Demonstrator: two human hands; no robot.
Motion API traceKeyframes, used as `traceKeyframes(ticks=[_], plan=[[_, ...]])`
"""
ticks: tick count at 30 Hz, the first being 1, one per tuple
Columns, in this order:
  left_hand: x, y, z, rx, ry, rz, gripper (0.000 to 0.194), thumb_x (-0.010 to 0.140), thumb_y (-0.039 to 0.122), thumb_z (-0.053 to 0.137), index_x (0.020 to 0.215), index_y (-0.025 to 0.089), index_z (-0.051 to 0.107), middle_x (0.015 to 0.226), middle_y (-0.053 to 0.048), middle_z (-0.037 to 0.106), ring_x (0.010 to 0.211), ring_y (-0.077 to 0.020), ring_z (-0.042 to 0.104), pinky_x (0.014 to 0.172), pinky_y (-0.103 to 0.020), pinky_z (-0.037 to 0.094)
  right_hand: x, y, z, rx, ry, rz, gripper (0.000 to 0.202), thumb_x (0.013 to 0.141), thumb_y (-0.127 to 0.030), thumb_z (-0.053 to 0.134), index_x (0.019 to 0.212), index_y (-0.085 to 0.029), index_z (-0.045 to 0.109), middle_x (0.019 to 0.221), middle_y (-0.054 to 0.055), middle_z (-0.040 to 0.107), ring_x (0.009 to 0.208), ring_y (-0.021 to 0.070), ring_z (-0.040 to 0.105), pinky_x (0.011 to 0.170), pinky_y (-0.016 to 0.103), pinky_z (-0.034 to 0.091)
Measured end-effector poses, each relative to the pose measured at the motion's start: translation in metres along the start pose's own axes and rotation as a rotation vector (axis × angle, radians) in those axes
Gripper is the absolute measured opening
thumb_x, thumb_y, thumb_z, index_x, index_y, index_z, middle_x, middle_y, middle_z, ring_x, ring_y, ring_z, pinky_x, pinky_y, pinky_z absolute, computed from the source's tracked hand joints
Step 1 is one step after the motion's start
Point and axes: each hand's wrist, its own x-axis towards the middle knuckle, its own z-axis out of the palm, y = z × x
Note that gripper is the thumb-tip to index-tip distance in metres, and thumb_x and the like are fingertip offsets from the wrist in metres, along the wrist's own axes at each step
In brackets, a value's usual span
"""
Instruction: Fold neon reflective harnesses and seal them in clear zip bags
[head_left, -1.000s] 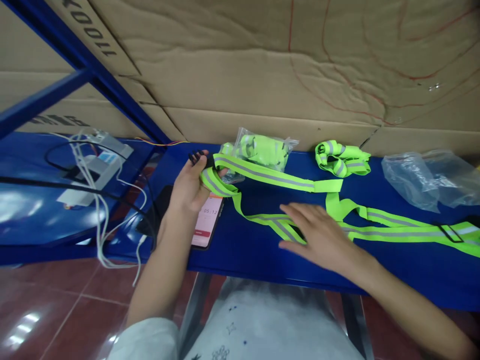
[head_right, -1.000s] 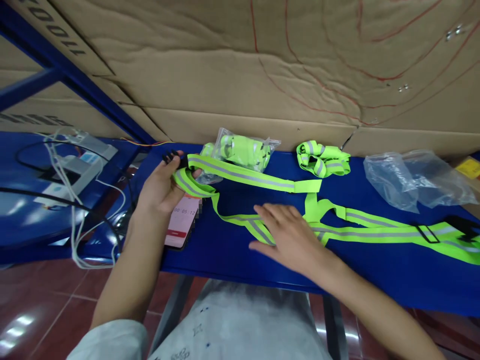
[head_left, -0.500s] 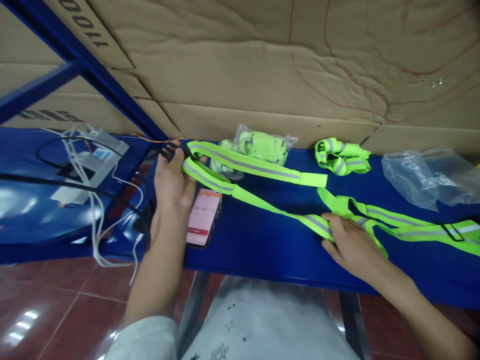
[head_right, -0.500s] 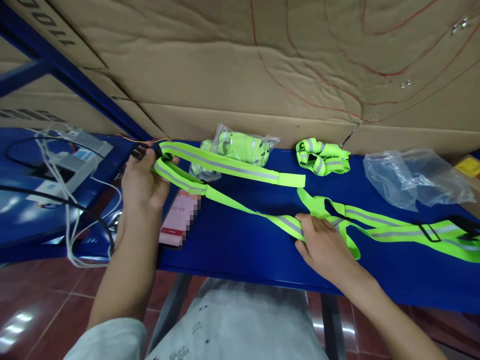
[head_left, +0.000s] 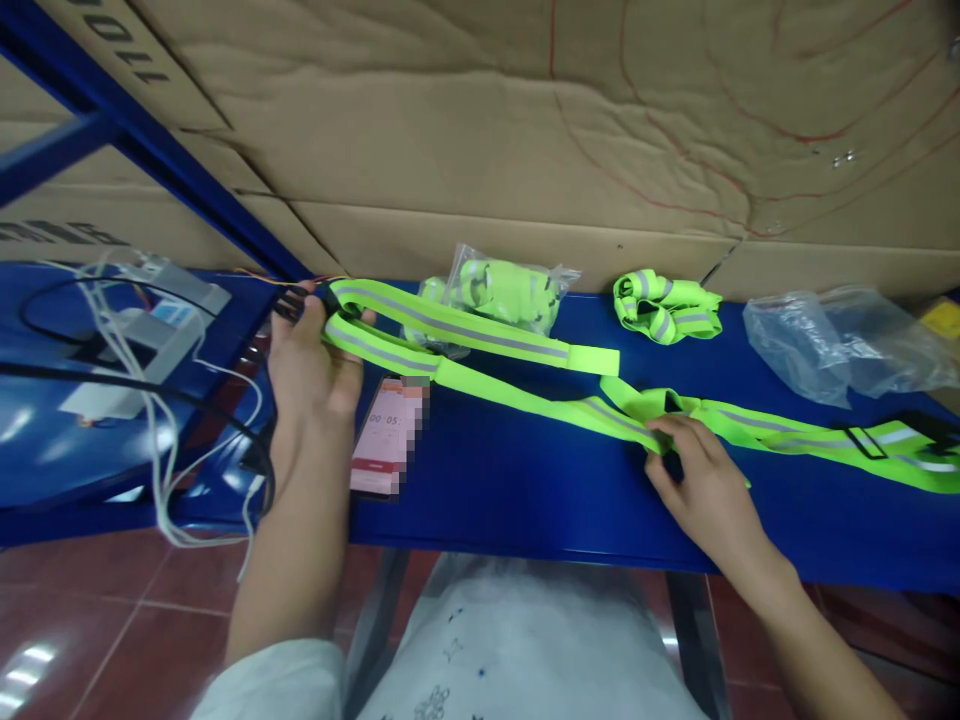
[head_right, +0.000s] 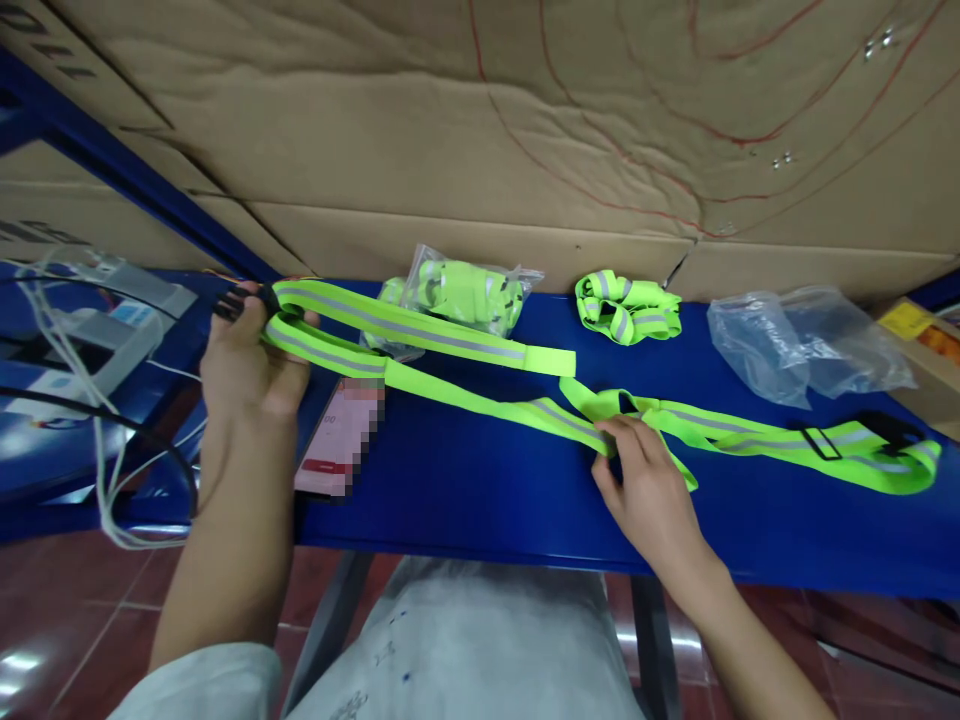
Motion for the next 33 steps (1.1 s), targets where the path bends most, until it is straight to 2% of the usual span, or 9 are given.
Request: traceKeyframes(ticks=[3, 5, 9, 11, 21, 24, 28, 31, 33], plan=[[0.005, 0.005, -0.003, 0.004, 0.015, 0.005, 0.014, 0.105, 0.010, 0.045, 0.103, 0.019, 0.055, 0.097, -0.002, 0.074, 0.090, -0.0139, 0.073, 0.072, -0.024, 0.059, 0.000, 0.006, 0.003, -0.191, 0.001, 0.009, 0.047, 0.103, -0.033, 0.058, 0.147, -0.021, 0.048, 0.142, 0.017, 0.061, 0.134, 0.0374, 0.058, 0.115, 0.061, 0.043], [0.008, 0.008, -0.006, -0.002, 0.039, 0.029, 0.017, 0.105, 0.008, 0.044, 0.100, 0.021, 0.055, 0.094, 0.002, 0.073, 0.090, -0.0118, 0.073, 0.072, -0.023, 0.058, -0.003, 0.014, 0.002, -0.281, 0.011, 0.026, 0.053, 0.103, -0.039, 0.060, 0.151, -0.022, 0.046, 0.148, 0.017, 0.059, 0.135, 0.0384, 0.057, 0.117, 0.063, 0.037], [0.014, 0.009, -0.009, -0.003, 0.074, 0.047, 0.019, 0.104, 0.009, 0.045, 0.098, 0.022, 0.056, 0.090, 0.004, 0.073, 0.092, -0.0116, 0.074, 0.074, -0.024, 0.059, -0.012, 0.036, -0.003, -0.246, -0.024, 0.025, 0.050, 0.105, -0.046, 0.057, 0.150, -0.027, 0.048, 0.149, 0.012, 0.060, 0.132, 0.0346, 0.060, 0.113, 0.056, 0.042], [0.017, 0.008, -0.009, -0.008, 0.084, 0.034, 0.018, 0.104, 0.008, 0.044, 0.098, 0.021, 0.057, 0.088, 0.003, 0.073, 0.090, -0.0123, 0.074, 0.072, -0.024, 0.059, -0.015, 0.048, -0.004, -0.183, -0.049, 0.041, 0.059, 0.104, -0.050, 0.057, 0.155, -0.025, 0.042, 0.149, 0.013, 0.060, 0.131, 0.0342, 0.061, 0.111, 0.054, 0.044], [0.040, 0.004, -0.021, -0.053, 0.195, -0.065, 0.017, 0.106, 0.008, 0.044, 0.097, 0.019, 0.051, 0.090, 0.005, 0.069, 0.090, -0.0080, 0.069, 0.076, -0.021, 0.058, -0.025, 0.099, -0.009, -0.132, -0.206, -0.002, 0.080, 0.094, -0.069, 0.062, 0.160, -0.030, 0.039, 0.156, 0.015, 0.053, 0.138, 0.0398, 0.055, 0.105, 0.054, 0.046], [0.040, 0.002, -0.020, -0.054, 0.188, -0.085, 0.017, 0.107, 0.008, 0.043, 0.096, 0.018, 0.052, 0.091, 0.003, 0.068, 0.090, -0.0081, 0.068, 0.077, -0.020, 0.058, -0.024, 0.089, -0.012, -0.111, -0.164, 0.043, 0.072, 0.099, -0.063, 0.058, 0.160, -0.030, 0.038, 0.155, 0.014, 0.054, 0.138, 0.0396, 0.055, 0.111, 0.059, 0.041], [0.033, -0.003, -0.015, -0.010, 0.122, -0.043, 0.014, 0.102, 0.007, 0.047, 0.098, 0.018, 0.054, 0.092, 0.001, 0.067, 0.089, -0.0119, 0.068, 0.074, -0.025, 0.060, -0.017, 0.051, -0.012, -0.001, 0.007, 0.100, 0.063, 0.105, -0.041, 0.054, 0.162, -0.028, 0.031, 0.152, 0.014, 0.056, 0.140, 0.0357, 0.054, 0.119, 0.061, 0.036], [0.025, -0.007, -0.010, 0.044, 0.050, 0.126, 0.028, 0.088, -0.004, 0.053, 0.100, 0.020, 0.053, 0.097, 0.004, 0.063, 0.087, -0.0102, 0.065, 0.077, -0.024, 0.061, -0.013, 0.030, -0.007, 0.076, 0.052, 0.066, 0.056, 0.106, -0.028, 0.049, 0.160, -0.028, 0.034, 0.155, 0.014, 0.053, 0.145, 0.0330, 0.050, 0.120, 0.057, 0.040], [0.016, -0.008, -0.007, 0.139, -0.049, 0.198, 0.040, 0.080, -0.008, 0.056, 0.105, 0.023, 0.050, 0.106, 0.006, 0.062, 0.096, -0.0075, 0.063, 0.085, -0.020, 0.059, -0.011, 0.026, -0.005, 0.125, 0.067, 0.079, 0.053, 0.106, -0.023, 0.044, 0.158, -0.028, 0.038, 0.154, 0.013, 0.054, 0.144, 0.0309, 0.052, 0.117, 0.054, 0.045]])
